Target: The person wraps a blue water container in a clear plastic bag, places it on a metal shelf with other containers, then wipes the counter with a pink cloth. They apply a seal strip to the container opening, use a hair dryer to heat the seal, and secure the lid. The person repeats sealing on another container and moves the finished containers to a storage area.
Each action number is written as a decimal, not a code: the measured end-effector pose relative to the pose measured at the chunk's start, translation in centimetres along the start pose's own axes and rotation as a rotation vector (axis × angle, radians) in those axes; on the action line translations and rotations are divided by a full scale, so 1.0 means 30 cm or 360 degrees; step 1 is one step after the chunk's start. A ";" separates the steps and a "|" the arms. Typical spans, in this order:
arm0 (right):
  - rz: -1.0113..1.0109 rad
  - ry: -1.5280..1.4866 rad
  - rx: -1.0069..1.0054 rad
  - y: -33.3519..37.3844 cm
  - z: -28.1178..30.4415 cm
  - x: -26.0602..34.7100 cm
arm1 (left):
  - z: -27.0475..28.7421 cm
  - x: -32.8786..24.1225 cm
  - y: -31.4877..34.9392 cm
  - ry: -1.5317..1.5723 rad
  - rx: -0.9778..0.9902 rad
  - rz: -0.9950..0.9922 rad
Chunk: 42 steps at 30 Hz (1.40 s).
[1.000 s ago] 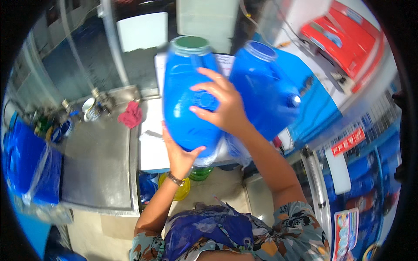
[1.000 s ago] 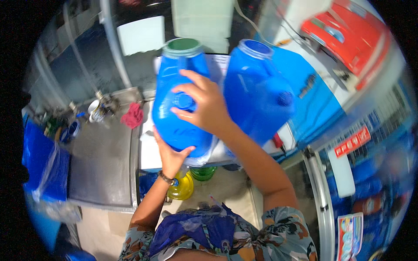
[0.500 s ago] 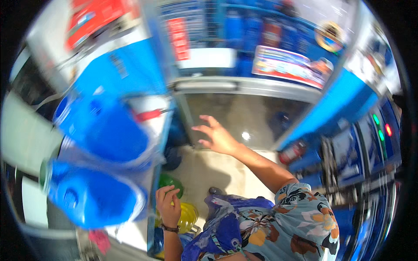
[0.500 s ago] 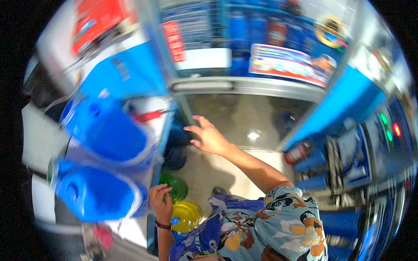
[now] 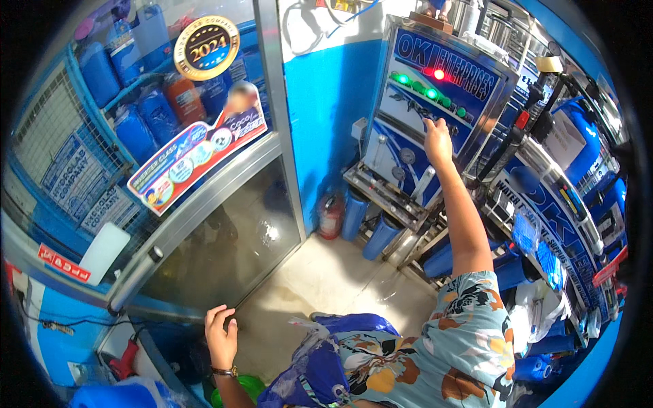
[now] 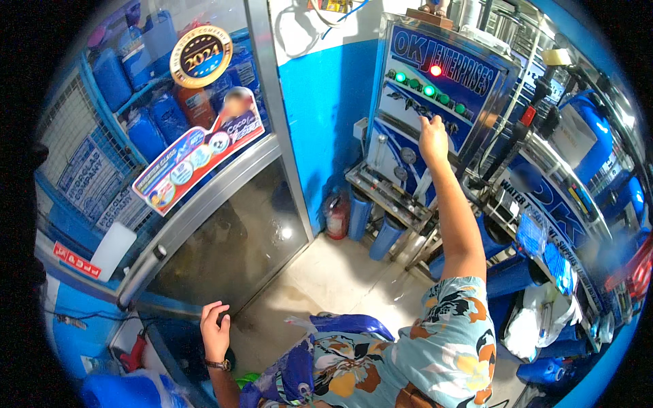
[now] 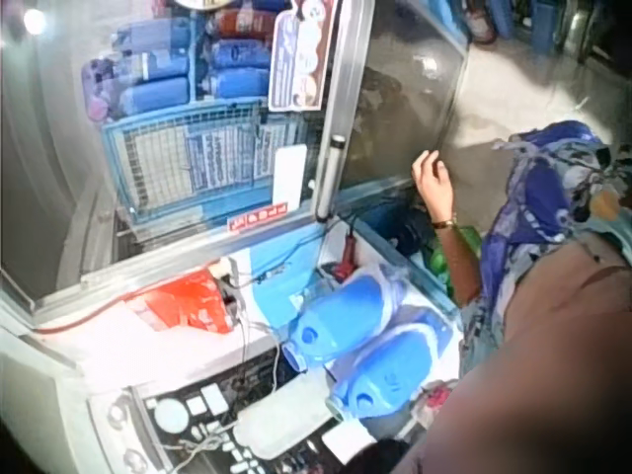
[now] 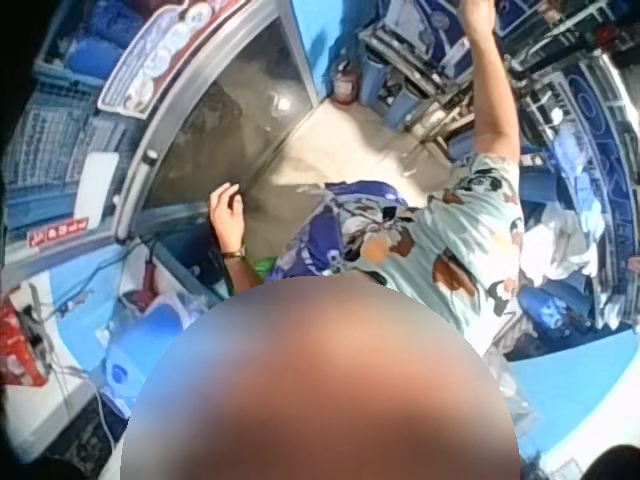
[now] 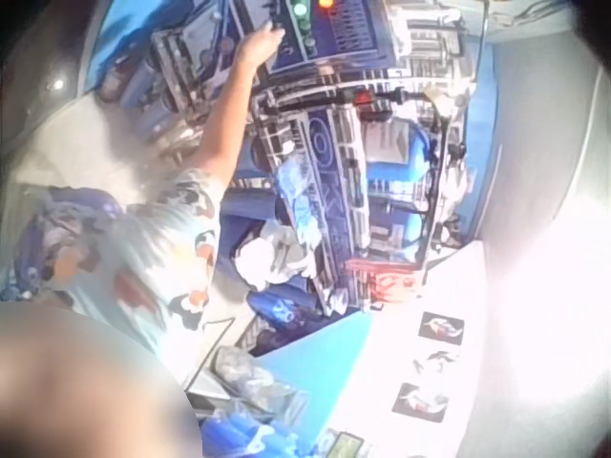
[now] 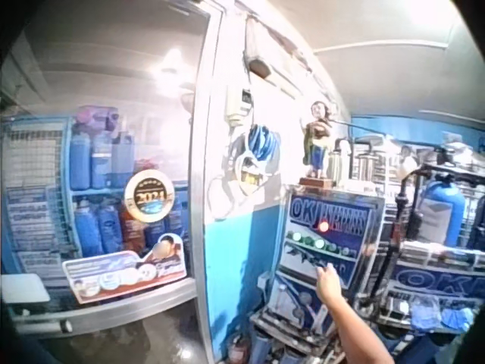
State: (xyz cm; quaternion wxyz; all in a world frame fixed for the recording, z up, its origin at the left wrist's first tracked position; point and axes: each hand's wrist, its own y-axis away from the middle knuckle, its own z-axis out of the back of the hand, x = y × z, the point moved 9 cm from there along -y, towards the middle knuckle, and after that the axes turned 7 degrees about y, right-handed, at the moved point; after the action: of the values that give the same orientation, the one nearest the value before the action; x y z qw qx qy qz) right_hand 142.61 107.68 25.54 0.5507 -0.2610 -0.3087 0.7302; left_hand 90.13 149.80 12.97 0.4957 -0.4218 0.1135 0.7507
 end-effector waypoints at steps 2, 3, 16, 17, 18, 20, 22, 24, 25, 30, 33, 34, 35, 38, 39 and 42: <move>0.0114 0.0104 0.0030 -0.060 -0.092 -0.048 | -0.086 -0.028 -0.128 0.0010 0.0104 -0.0060; 0.0145 0.0177 0.0040 -0.084 -0.132 -0.067 | -0.132 -0.044 -0.187 0.0008 0.0148 -0.0101; 0.0345 0.0307 0.0504 -0.231 -0.411 -0.121 | 0.033 0.227 -0.151 -0.0208 -0.0257 0.0288; -0.0356 -0.0005 0.0400 -0.225 -0.364 -0.119 | 0.081 0.274 -0.104 -0.0271 -0.0373 0.0370; 0.0276 0.0636 0.0796 -0.185 -0.370 0.083 | 0.130 0.323 -0.047 -0.0333 -0.0485 0.0463; 0.0601 -0.0009 0.0912 -0.091 -0.257 0.525 | 0.233 0.421 0.072 -0.0471 -0.0683 0.0657; 0.1363 -0.0821 0.0954 0.111 -0.029 1.047 | 0.357 0.514 0.157 -0.0664 -0.0832 0.0799; 0.1960 -0.1407 0.1096 0.375 0.221 1.461 | 0.470 0.607 0.236 -0.0839 -0.0923 0.0991; 0.2150 -0.1383 0.1131 0.505 0.317 1.624 | 0.520 0.661 0.261 -0.0898 -0.0964 0.1126; 0.2503 -0.1804 0.0811 0.845 0.768 2.272 | 0.769 0.950 0.345 -0.0940 -0.0987 0.1578; 0.2133 -0.1563 0.0380 0.861 0.845 2.577 | 0.900 1.132 0.387 -0.0923 -0.1060 0.1752; 0.2085 -0.1499 0.0435 0.874 0.830 2.656 | 0.918 1.180 0.408 -0.0909 -0.1095 0.1757; 0.2032 -0.1437 0.0482 0.879 0.811 2.728 | 0.940 1.231 0.421 -0.0875 -0.1135 0.1775; 0.1944 -0.1430 0.0639 0.923 0.742 2.815 | 0.981 1.357 0.477 -0.0818 -0.1201 0.1872; 0.1958 -0.1485 0.0594 0.933 0.736 2.818 | 0.989 1.387 0.498 -0.0811 -0.1218 0.1911; 0.1971 -0.1580 0.0497 0.946 0.708 2.805 | 1.028 1.431 0.518 -0.0928 -0.1248 0.1871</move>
State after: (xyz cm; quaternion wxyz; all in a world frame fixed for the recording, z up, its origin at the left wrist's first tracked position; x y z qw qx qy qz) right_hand 87.39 179.69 15.42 -0.1249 0.0501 -0.2110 0.9682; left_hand 54.48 188.27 -3.82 -0.1615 -0.2219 -0.0910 0.9573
